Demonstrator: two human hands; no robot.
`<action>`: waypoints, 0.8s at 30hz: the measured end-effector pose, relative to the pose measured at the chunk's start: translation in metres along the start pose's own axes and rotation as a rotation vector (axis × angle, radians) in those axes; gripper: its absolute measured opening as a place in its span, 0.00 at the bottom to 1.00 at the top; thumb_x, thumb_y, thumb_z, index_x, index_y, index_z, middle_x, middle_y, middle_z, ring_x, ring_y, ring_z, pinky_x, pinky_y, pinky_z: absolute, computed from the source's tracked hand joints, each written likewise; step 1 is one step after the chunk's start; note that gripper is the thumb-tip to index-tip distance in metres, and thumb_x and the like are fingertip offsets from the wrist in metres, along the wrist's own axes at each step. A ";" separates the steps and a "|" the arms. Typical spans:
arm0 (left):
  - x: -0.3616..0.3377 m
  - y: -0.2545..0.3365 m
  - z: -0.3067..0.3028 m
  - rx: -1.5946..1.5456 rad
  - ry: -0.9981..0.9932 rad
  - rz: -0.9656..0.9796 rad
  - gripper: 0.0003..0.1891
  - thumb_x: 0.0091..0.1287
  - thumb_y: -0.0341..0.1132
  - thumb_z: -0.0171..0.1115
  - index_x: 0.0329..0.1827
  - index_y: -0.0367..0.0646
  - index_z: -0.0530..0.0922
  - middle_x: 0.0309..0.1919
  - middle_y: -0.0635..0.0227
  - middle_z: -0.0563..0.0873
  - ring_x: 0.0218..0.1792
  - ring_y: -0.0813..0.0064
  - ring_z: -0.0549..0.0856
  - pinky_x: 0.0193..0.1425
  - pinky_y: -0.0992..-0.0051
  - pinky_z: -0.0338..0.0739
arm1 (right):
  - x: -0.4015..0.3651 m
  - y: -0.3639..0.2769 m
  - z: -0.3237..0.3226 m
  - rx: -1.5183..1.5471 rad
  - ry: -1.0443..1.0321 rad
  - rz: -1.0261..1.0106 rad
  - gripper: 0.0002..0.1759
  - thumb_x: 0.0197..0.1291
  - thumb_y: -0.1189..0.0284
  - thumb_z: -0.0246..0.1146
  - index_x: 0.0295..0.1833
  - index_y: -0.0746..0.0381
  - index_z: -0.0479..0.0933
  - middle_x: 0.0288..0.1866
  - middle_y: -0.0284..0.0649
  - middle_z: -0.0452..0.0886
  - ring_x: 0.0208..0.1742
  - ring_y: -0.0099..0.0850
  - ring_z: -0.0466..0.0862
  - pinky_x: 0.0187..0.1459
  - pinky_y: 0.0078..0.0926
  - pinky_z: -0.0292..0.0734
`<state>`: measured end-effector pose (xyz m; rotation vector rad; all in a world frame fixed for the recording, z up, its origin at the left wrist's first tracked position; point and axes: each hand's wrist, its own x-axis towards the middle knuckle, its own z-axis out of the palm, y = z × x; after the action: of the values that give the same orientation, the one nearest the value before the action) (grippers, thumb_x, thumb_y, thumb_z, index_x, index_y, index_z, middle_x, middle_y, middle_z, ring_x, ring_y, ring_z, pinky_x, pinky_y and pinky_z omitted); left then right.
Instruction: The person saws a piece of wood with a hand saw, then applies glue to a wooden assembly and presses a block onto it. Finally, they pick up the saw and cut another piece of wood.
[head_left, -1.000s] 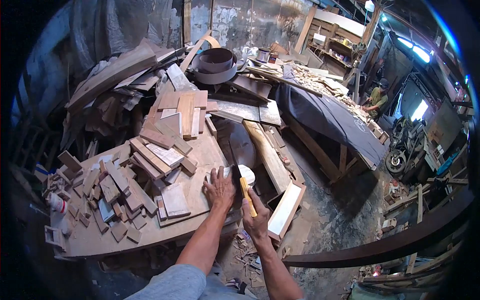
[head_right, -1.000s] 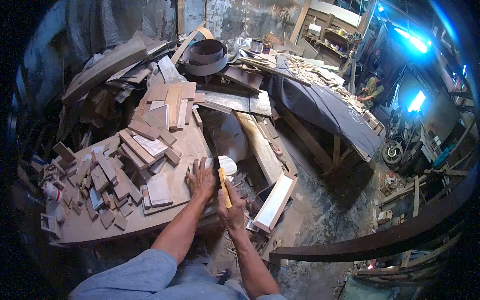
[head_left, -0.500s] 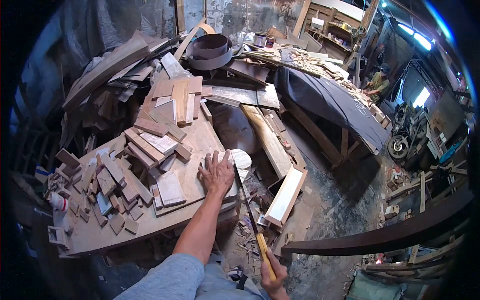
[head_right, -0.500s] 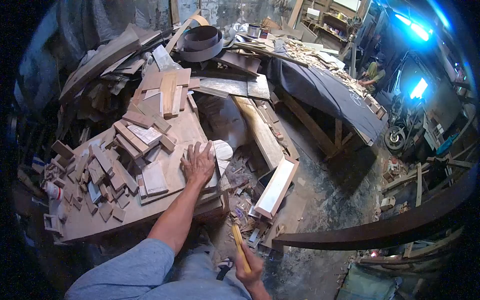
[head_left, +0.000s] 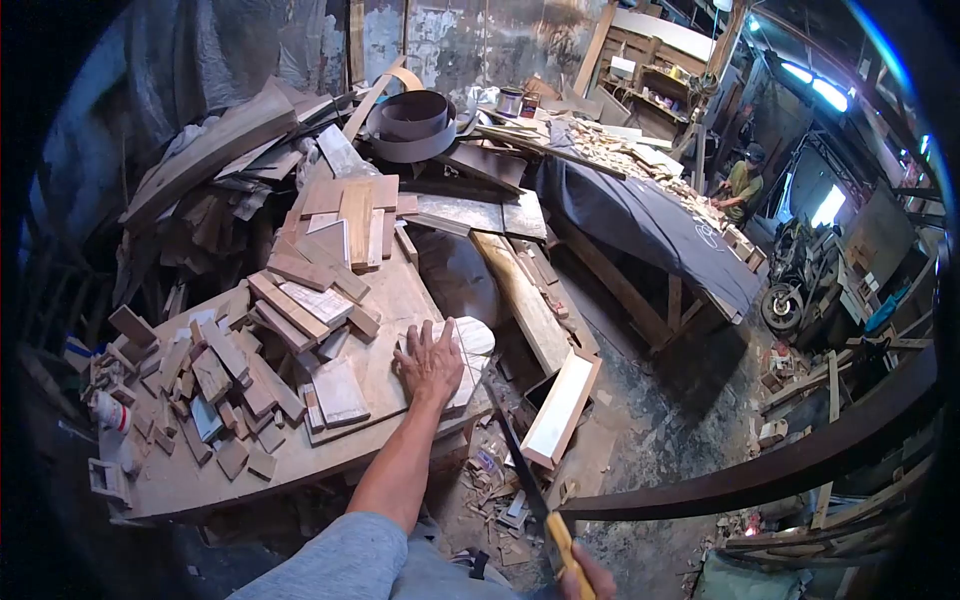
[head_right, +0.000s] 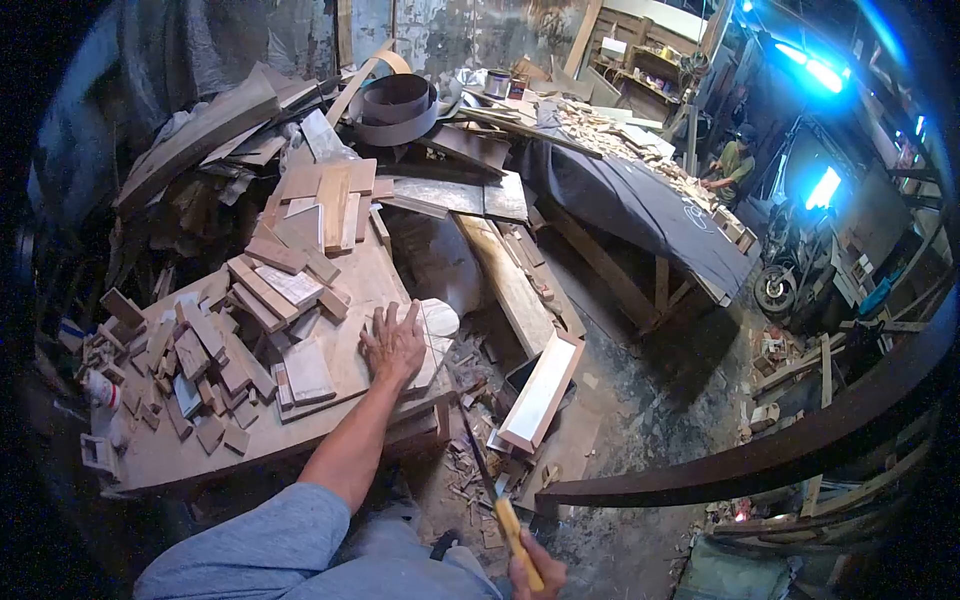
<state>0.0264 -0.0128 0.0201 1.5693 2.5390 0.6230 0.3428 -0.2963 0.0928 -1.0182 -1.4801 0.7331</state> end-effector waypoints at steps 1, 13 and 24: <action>0.000 0.000 0.001 0.003 0.008 0.003 0.27 0.78 0.47 0.49 0.80 0.66 0.69 0.75 0.63 0.70 0.81 0.55 0.60 0.73 0.27 0.56 | 0.010 0.013 0.001 -0.082 -0.064 0.045 0.22 0.69 0.74 0.65 0.67 0.69 0.81 0.45 0.52 0.91 0.33 0.29 0.88 0.38 0.28 0.82; 0.000 -0.009 0.009 0.078 0.048 0.047 0.28 0.75 0.49 0.52 0.79 0.66 0.70 0.75 0.64 0.70 0.80 0.53 0.60 0.71 0.27 0.58 | 0.168 0.072 0.170 0.022 -0.140 0.098 0.25 0.71 0.71 0.63 0.69 0.73 0.77 0.52 0.58 0.89 0.46 0.37 0.90 0.49 0.33 0.85; 0.002 -0.009 0.011 0.161 0.033 0.048 0.23 0.75 0.43 0.54 0.73 0.64 0.77 0.75 0.64 0.70 0.80 0.54 0.60 0.72 0.28 0.60 | 0.175 0.079 0.184 -0.063 -0.174 0.017 0.24 0.73 0.69 0.63 0.68 0.72 0.78 0.55 0.58 0.88 0.53 0.40 0.90 0.55 0.32 0.83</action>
<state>0.0214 -0.0116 0.0069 1.6876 2.6430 0.4627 0.1799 -0.0870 0.0696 -1.0366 -1.6548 0.8078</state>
